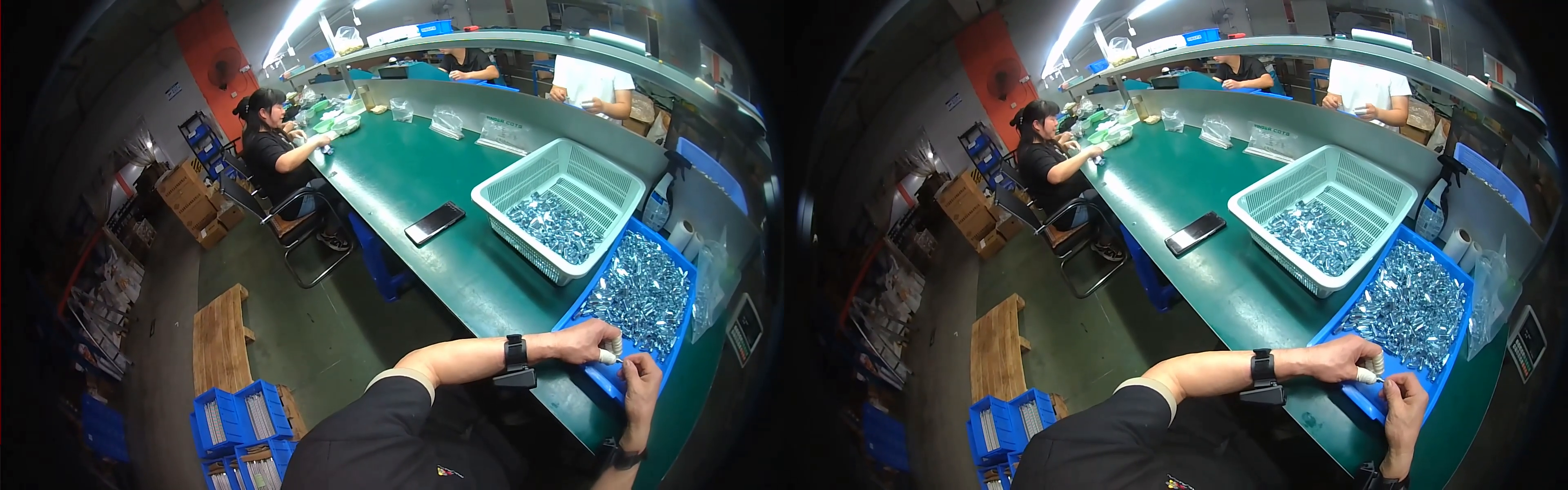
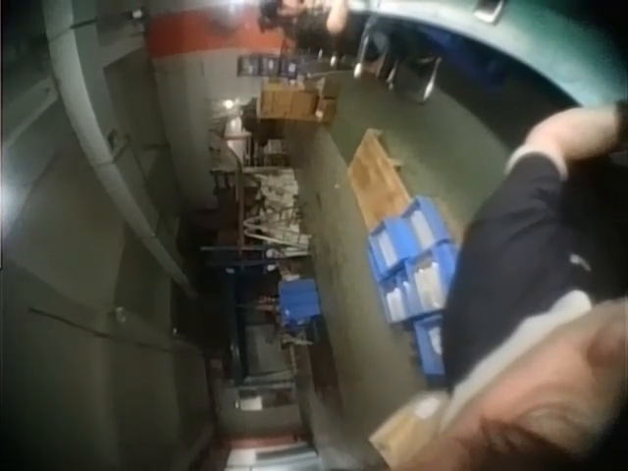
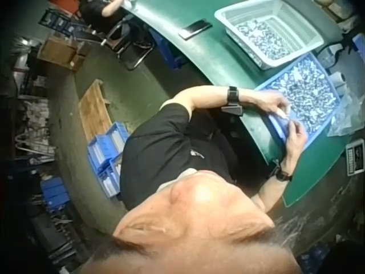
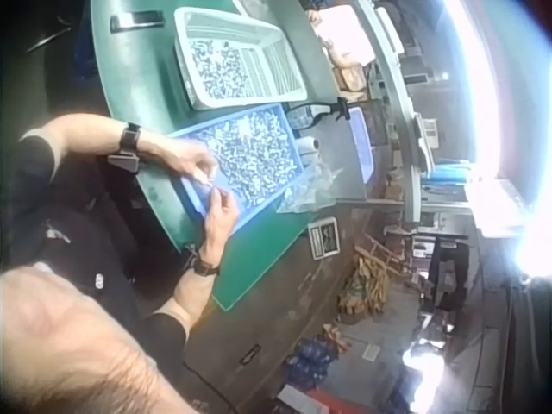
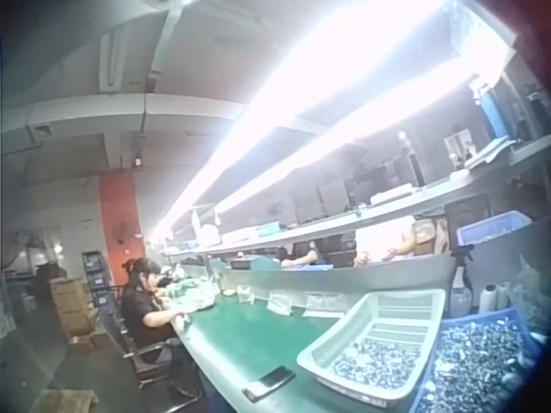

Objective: The person picks up a metal rod and a small metal component from a blue tray, fits the component onto the rod, and places the assembled unit into a white basket.

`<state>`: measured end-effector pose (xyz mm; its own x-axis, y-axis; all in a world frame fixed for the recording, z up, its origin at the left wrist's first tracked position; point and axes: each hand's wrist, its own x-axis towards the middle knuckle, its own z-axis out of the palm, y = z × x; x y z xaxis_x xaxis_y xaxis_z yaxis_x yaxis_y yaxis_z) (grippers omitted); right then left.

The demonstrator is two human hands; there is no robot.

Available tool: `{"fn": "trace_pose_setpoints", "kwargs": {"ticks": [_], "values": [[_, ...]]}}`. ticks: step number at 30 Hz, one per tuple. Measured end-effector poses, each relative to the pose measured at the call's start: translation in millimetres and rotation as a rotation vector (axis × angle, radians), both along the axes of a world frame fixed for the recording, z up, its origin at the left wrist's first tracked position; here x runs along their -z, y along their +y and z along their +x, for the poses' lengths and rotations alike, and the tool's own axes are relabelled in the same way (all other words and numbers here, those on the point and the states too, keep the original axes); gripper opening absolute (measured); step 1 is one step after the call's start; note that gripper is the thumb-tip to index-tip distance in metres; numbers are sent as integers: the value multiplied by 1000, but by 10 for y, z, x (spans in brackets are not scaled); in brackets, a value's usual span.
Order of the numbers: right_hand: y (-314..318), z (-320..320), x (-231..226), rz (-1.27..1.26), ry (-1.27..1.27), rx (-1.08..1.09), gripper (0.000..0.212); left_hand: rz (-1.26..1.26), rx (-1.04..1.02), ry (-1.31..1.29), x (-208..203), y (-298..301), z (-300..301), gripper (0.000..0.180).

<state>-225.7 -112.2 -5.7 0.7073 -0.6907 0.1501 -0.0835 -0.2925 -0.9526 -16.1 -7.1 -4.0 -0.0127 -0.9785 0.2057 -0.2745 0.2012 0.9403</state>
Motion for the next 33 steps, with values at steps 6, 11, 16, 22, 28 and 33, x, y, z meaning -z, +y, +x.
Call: {"fn": "trace_pose_setpoints", "kwargs": {"ticks": [6,11,16,22,28,33], "values": [[-58,-44,36,38,105,-13,25,3,0,-4,-17,30,-23,22],[21,15,39,7,25,27,23,-8,-12,-2,-38,42,-27,22],[37,14,21,-58,-42,57,22,21,-13,-38,-108,72,-29,22],[3,-31,-25,51,111,5,22,7,-27,-30,-63,64,-22,21],[54,34,75,-58,-76,79,24,3,-32,-1,-49,47,-31,21],[-28,-48,-37,22,123,-23,13,-24,-33,-6,-15,48,-19,21]]}}
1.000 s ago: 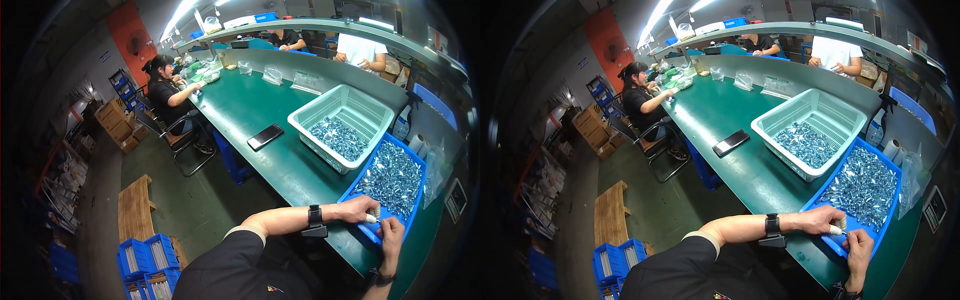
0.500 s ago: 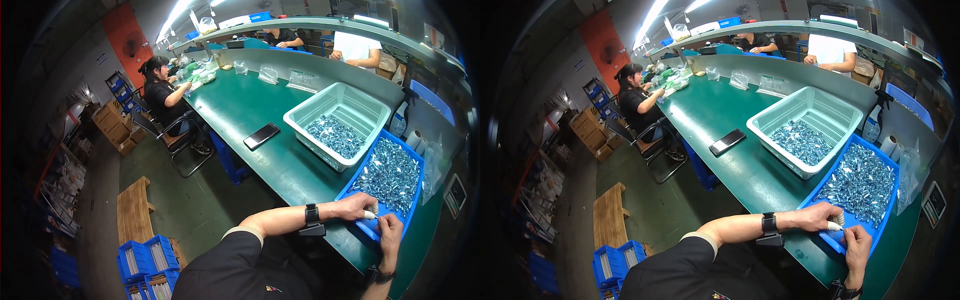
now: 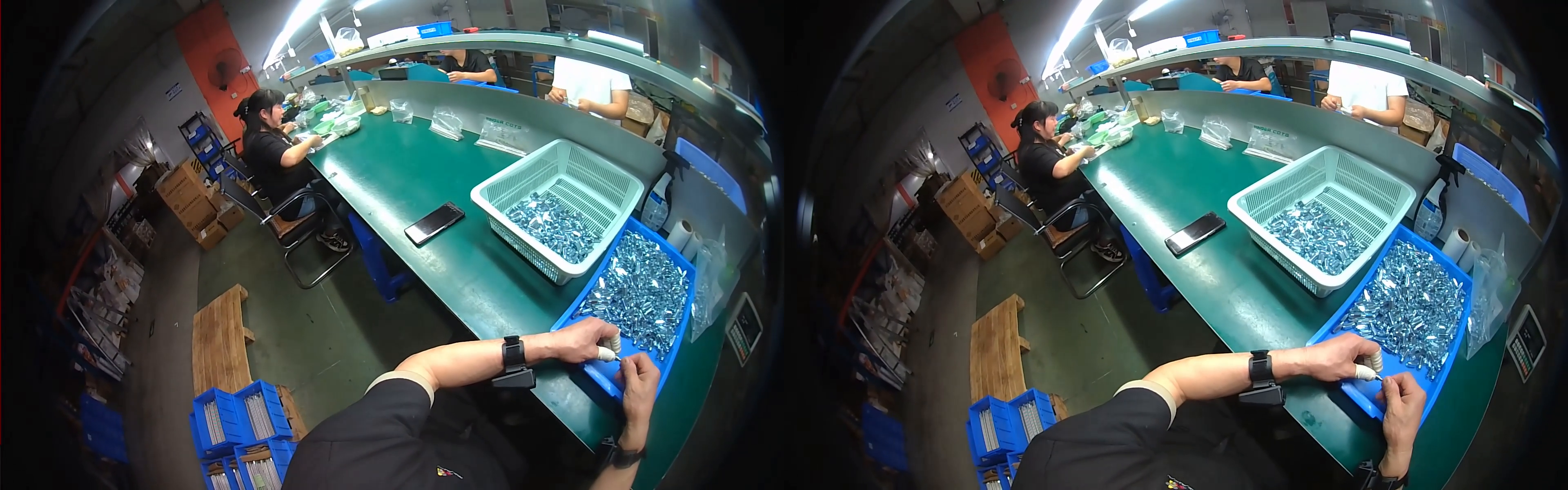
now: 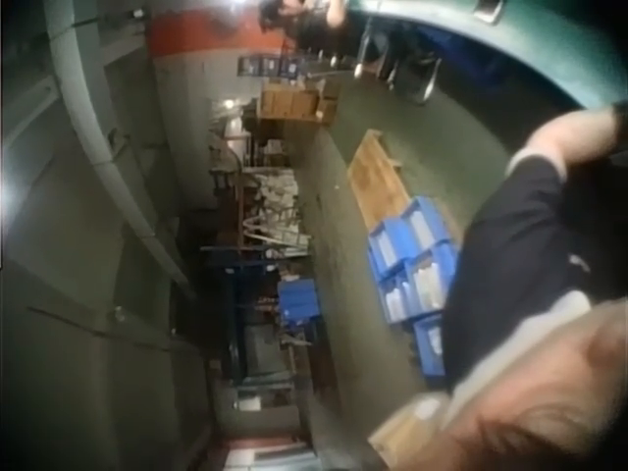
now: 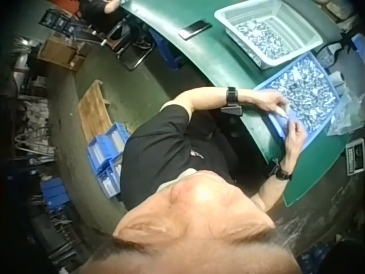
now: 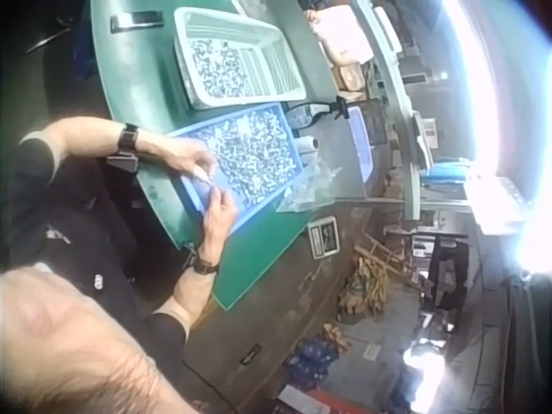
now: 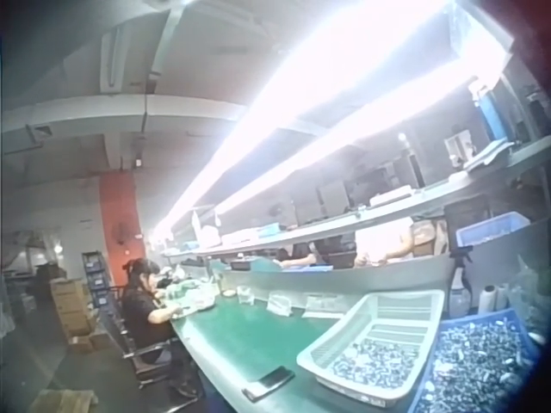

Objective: The person picks up a metal rod and a small metal component from a blue tray, fits the component onto the rod, and places the assembled unit into a white basket.

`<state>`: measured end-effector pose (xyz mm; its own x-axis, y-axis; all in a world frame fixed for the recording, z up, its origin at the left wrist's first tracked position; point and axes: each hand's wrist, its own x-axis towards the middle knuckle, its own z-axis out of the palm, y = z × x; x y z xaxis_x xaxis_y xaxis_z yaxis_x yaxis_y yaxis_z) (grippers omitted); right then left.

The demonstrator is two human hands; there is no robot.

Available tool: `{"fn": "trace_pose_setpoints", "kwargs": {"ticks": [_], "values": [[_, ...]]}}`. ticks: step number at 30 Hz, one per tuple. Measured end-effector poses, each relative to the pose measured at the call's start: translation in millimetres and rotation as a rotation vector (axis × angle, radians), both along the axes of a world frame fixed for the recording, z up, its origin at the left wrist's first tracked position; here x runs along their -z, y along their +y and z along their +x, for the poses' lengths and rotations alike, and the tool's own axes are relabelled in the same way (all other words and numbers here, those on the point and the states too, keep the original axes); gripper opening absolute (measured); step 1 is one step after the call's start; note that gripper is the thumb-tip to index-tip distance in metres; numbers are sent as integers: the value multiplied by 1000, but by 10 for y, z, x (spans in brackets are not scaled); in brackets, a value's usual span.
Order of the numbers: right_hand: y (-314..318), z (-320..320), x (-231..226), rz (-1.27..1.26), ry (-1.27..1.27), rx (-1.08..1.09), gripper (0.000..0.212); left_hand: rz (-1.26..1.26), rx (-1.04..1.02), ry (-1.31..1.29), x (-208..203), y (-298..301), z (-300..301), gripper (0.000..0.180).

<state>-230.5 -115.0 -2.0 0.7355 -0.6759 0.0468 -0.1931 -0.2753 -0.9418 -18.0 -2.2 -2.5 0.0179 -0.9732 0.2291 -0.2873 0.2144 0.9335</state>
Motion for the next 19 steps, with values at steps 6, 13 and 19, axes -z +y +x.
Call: {"fn": "trace_pose_setpoints", "kwargs": {"ticks": [6,13,19], "values": [[72,54,23,-7,-110,59,17,-8,-16,-3,2,-3,-1,21],[27,17,23,-91,-25,4,27,-15,-24,-7,-13,17,9,22],[32,25,33,-67,-32,17,28,-6,-25,-13,-7,12,13,22]]}}
